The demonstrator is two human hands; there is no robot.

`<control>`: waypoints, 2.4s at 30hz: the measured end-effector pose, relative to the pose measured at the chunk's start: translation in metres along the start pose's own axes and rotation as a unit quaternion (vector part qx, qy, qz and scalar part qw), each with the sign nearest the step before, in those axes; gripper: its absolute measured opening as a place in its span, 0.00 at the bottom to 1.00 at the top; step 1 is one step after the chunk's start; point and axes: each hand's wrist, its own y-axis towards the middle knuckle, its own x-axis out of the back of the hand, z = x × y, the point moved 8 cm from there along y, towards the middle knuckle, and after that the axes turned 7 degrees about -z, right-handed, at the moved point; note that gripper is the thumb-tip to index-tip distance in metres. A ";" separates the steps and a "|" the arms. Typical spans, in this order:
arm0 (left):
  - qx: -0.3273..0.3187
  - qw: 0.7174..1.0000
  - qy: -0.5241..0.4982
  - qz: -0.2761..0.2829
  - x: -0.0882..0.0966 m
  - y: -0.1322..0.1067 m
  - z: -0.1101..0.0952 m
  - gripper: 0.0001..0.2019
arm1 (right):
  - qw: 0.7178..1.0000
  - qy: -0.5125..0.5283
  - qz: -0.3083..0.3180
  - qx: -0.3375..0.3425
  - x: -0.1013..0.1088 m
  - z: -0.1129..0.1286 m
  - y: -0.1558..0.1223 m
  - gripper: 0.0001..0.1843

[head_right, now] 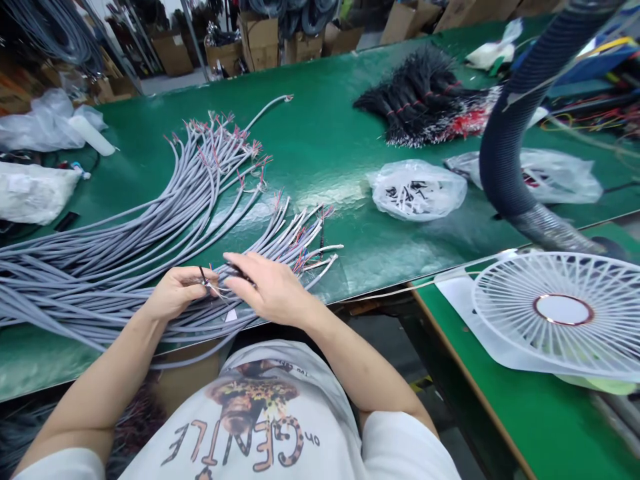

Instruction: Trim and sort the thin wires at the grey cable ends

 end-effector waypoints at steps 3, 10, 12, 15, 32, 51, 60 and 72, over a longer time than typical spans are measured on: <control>-0.002 1.000 -0.008 0.010 -0.003 0.000 -0.002 0.16 | 0.998 -0.052 0.040 0.015 -0.014 0.006 -0.006 0.21; -0.001 1.000 0.007 0.001 -0.004 0.000 -0.003 0.16 | 0.997 -0.046 0.002 0.056 -0.015 0.014 -0.008 0.15; -0.001 1.000 0.010 0.002 -0.005 0.000 -0.004 0.16 | 0.996 -0.057 -0.015 0.060 -0.013 0.013 -0.009 0.14; 0.003 1.000 0.015 -0.001 -0.007 0.000 -0.006 0.15 | 0.995 -0.067 -0.038 0.065 -0.012 0.010 -0.011 0.13; 0.024 0.999 0.038 -0.021 -0.010 -0.001 -0.004 0.13 | 0.985 -0.108 -0.021 0.130 -0.017 0.011 -0.012 0.14; -0.201 0.958 0.203 0.006 -0.015 0.001 -0.069 0.15 | 0.994 -0.077 0.002 0.079 -0.019 -0.002 -0.009 0.15; -0.184 0.967 0.133 0.119 -0.052 0.024 -0.068 0.06 | 0.996 -0.081 -0.004 0.048 -0.019 -0.014 -0.010 0.12; -0.145 0.988 -0.007 0.055 -0.039 0.038 -0.037 0.06 | 0.996 -0.013 -0.049 0.072 -0.019 -0.023 -0.016 0.13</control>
